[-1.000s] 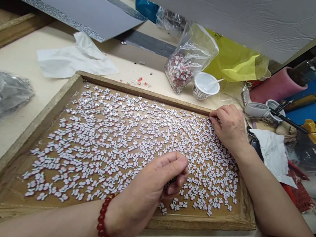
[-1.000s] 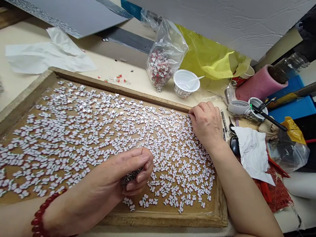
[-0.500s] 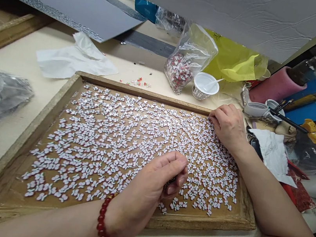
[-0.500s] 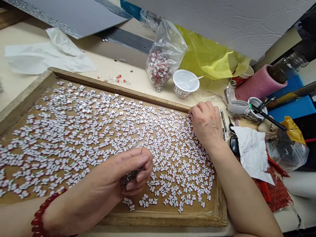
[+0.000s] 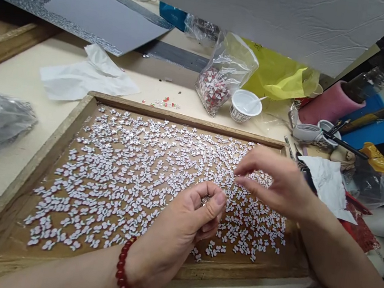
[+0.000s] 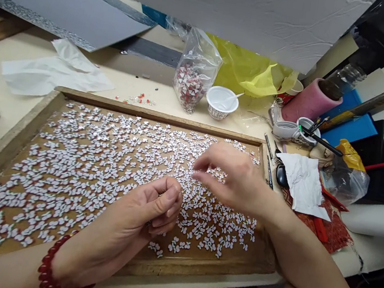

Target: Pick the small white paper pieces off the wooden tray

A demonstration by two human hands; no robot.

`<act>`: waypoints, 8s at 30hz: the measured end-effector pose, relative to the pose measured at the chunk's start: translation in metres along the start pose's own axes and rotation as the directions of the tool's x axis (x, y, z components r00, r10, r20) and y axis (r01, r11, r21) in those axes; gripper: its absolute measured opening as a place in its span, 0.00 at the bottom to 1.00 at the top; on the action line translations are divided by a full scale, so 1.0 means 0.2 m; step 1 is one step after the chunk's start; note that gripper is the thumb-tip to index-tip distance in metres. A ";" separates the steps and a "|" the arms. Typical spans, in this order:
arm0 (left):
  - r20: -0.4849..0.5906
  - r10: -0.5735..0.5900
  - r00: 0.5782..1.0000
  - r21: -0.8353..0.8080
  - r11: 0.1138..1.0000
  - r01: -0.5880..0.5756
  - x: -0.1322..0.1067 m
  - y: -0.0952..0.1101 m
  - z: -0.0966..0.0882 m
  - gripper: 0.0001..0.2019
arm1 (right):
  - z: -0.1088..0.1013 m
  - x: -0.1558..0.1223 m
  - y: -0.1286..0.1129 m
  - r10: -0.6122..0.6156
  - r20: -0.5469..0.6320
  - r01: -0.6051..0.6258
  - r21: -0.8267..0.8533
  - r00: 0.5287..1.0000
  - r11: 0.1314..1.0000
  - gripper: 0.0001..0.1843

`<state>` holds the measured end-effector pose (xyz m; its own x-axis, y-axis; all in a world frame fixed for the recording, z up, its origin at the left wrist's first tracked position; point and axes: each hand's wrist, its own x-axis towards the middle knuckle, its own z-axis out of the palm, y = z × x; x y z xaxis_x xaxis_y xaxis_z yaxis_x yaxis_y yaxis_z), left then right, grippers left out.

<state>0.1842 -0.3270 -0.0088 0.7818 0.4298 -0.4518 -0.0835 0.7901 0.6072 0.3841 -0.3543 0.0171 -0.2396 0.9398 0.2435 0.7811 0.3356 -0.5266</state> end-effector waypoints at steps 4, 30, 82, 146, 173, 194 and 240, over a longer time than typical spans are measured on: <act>-0.012 -0.004 1.000 -0.004 1.000 0.004 0.01 -0.01 -0.01 0.13 | 0.08 0.00 -0.12 -0.097 0.002 0.095 0.193 0.995 0.977 0.03; -0.043 -0.008 0.999 -0.045 0.999 0.006 -0.01 0.00 0.00 0.05 | -0.04 -0.02 0.39 0.224 -0.394 -0.330 -0.228 0.892 0.916 0.03; 0.080 -0.054 0.995 0.021 0.998 0.052 -0.01 -0.01 0.01 0.15 | 0.02 -0.02 -0.10 -0.059 0.117 0.002 0.440 0.991 0.898 0.02; -0.099 0.059 0.993 -0.043 0.997 -0.063 0.03 -0.02 -0.02 0.15 | 0.13 -0.02 -0.08 -0.054 -0.079 0.079 0.365 0.995 0.928 0.02; -0.014 -0.030 0.999 -0.035 0.999 0.029 0.01 -0.01 -0.01 0.16 | 0.12 -0.01 -0.03 0.037 -0.129 0.033 0.500 0.991 0.865 0.03; -0.090 -0.065 0.994 -0.042 0.997 0.061 0.01 0.00 -0.02 0.15 | 0.09 0.01 0.35 0.256 -0.229 -0.331 -0.402 0.939 0.854 0.05; -0.087 -0.067 0.994 0.038 0.997 0.070 0.01 0.00 -0.01 0.14 | 0.02 -0.03 0.40 0.346 -0.280 -0.441 -0.451 0.895 0.776 0.04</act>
<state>0.1837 -0.3250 -0.0111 0.7290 0.4123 -0.5464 -0.0047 0.8013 0.5983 0.4448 -0.3321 -0.0299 0.2173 0.9397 0.2642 0.9718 -0.1828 -0.1489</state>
